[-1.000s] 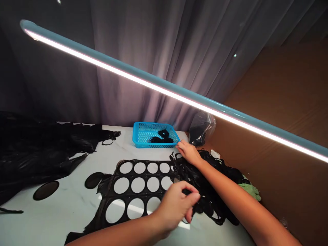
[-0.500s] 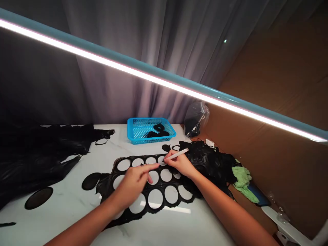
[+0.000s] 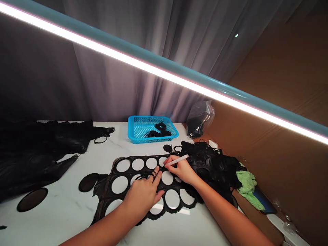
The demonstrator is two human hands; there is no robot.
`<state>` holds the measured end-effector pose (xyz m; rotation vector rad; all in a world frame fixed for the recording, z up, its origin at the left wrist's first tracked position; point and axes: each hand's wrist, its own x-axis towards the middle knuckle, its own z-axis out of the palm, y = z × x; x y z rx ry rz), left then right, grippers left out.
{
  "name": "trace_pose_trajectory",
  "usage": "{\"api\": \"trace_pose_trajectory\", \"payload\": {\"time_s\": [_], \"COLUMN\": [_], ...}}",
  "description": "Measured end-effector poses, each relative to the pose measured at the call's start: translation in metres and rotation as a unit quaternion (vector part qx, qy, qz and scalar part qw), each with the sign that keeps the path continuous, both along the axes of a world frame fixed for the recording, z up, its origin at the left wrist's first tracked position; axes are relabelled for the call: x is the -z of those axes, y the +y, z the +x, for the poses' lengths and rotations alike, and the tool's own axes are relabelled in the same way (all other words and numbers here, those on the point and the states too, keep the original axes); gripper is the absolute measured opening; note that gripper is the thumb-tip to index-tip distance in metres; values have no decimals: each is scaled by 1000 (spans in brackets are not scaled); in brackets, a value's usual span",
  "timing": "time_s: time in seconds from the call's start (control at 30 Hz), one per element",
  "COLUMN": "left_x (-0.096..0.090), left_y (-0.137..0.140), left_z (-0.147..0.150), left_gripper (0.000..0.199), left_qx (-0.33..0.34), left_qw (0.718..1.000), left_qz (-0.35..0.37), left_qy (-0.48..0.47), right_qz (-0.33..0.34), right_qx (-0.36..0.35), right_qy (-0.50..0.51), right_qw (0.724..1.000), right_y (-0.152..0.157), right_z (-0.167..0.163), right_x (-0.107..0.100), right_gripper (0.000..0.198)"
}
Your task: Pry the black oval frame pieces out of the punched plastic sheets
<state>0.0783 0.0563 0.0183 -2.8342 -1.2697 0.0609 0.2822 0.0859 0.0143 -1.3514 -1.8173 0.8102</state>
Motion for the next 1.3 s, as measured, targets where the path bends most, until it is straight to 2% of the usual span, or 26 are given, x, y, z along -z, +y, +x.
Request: {"api": "trace_pose_trajectory", "payload": {"time_s": [0.07,0.17,0.2,0.27,0.37,0.43,0.5,0.53,0.63,0.73,0.87,1.3], "left_x": [0,1,1,2,1,-2,-6,-9,-14,-14,-11,-10], "left_y": [1,2,2,1,0,-2,-3,-4,-7,-12,-16,-18], "left_z": [0,-1,-1,-2,-3,-5,-9,-12,-24,-36,-41,-40], "left_gripper": [58,58,58,59,58,57,57,58,59,55,53,55], "left_qx": [4,7,7,9,12,15,19,13,-31,-59,-75,-89], "left_qw": [1000,1000,1000,1000,1000,999,999,999,999,998,997,996], "left_qz": [-2,-8,-8,-7,-4,-3,0,3,15,15,4,-14], "left_qy": [0,-3,-3,-7,-19,-28,-33,-31,-2,19,17,-4], "right_qz": [31,98,111,119,123,128,126,117,56,-2,-18,41], "right_qx": [-14,-40,-20,67,199,224,205,174,39,-46,-60,-71], "right_qy": [-43,-190,-241,-304,-302,-284,-267,-245,-126,-30,-6,-60], "right_qw": [998,976,964,943,924,923,933,947,990,998,998,995], "right_y": [-4,-4,0,15,43,53,53,49,29,11,3,1], "right_z": [-4,-6,-3,10,38,48,41,32,-6,-35,-46,-48], "right_x": [2,2,-1,-9,-28,-37,-40,-38,-24,-11,-3,-2], "right_gripper": [14,10,9,10,14,15,14,15,16,12,11,12]}}
